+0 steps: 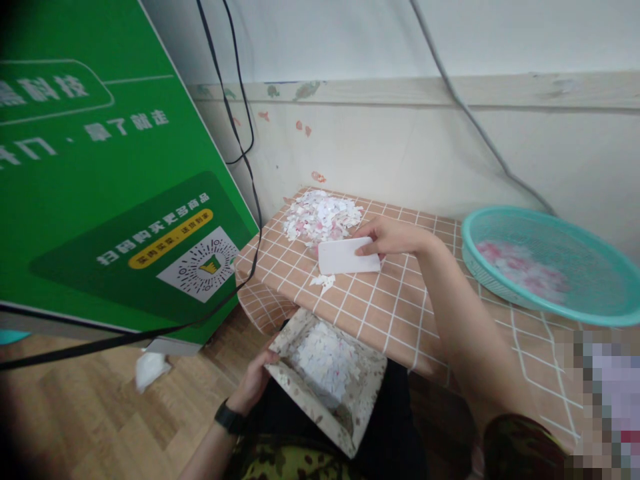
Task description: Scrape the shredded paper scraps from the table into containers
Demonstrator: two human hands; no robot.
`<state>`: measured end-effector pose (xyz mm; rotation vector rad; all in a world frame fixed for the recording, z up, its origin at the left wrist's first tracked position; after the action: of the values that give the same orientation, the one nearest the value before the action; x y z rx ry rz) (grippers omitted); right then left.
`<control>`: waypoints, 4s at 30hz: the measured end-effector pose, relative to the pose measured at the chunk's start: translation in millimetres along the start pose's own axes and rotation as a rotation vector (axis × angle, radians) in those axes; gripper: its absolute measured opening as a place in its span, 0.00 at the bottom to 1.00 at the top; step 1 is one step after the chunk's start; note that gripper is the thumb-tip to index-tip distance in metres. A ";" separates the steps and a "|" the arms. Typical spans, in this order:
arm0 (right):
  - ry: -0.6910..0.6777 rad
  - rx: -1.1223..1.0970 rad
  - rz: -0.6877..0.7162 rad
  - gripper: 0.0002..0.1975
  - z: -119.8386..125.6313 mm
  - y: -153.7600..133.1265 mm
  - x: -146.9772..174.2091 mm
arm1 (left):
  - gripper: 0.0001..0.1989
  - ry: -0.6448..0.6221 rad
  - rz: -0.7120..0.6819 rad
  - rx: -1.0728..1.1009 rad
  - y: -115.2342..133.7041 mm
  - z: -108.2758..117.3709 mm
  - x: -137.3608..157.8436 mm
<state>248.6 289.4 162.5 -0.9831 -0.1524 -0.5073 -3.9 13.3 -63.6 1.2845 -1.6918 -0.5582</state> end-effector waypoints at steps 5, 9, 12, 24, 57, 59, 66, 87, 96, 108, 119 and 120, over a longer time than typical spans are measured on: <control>-0.009 0.031 0.035 0.17 -4.8 0.2 -5.9 | 0.09 0.106 0.026 0.146 5.9 6.8 4.2; 0.098 0.092 0.070 0.15 -17.2 -5.1 -3.0 | 0.07 0.115 -0.001 0.162 17.2 6.8 6.9; 0.189 0.159 0.071 0.13 -39.0 -10.7 6.2 | 0.08 0.096 0.002 0.135 24.1 5.4 7.5; 0.674 0.480 -0.116 0.14 -135.4 -24.6 48.1 | 0.12 0.011 0.012 0.090 48.7 -0.3 -3.8; 0.792 0.480 -0.224 0.15 -186.3 -45.0 72.0 | 0.13 -0.045 0.018 0.057 61.9 3.4 4.4; 0.842 0.516 -0.276 0.15 -187.3 -42.5 71.3 | 0.13 -0.045 0.017 0.059 60.9 3.7 3.6; 0.766 0.525 -0.266 0.15 -195.5 -50.4 64.0 | 0.11 -0.044 0.020 0.065 63.3 2.5 4.6; 0.797 0.532 -0.288 0.18 -195.7 -68.9 45.6 | 0.11 0.018 -0.044 0.073 69.8 11.0 4.8; 0.730 0.605 -0.381 0.18 -191.8 -65.5 38.8 | 0.15 0.029 -0.074 0.065 67.7 12.4 3.5; 0.619 0.705 -0.295 0.17 -179.9 -72.9 7.9 | 0.17 0.036 -0.076 0.083 75.8 19.0 4.4; 0.547 0.607 -0.102 0.17 -197.3 -81.1 16.7 | 0.19 0.019 -0.088 0.134 77.6 14.8 6.0; 0.537 0.608 -0.087 0.17 -197.0 -81.2 17.5 | 0.19 0.018 -0.091 0.136 77.3 14.9 5.9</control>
<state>205.2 84.2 120.7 -0.2290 0.1321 -0.7328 -56.3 32.9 -7.9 1.4655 -1.6859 -0.4901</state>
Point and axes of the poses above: each hand's wrist, its own x-axis away from the middle knuckle, its own z-axis out of the back of the hand, y = z × x, the point moved 2 cm from there along -x, towards the middle knuckle, and after that the axes turned 13 degrees about -y, right-handed, at the moved point
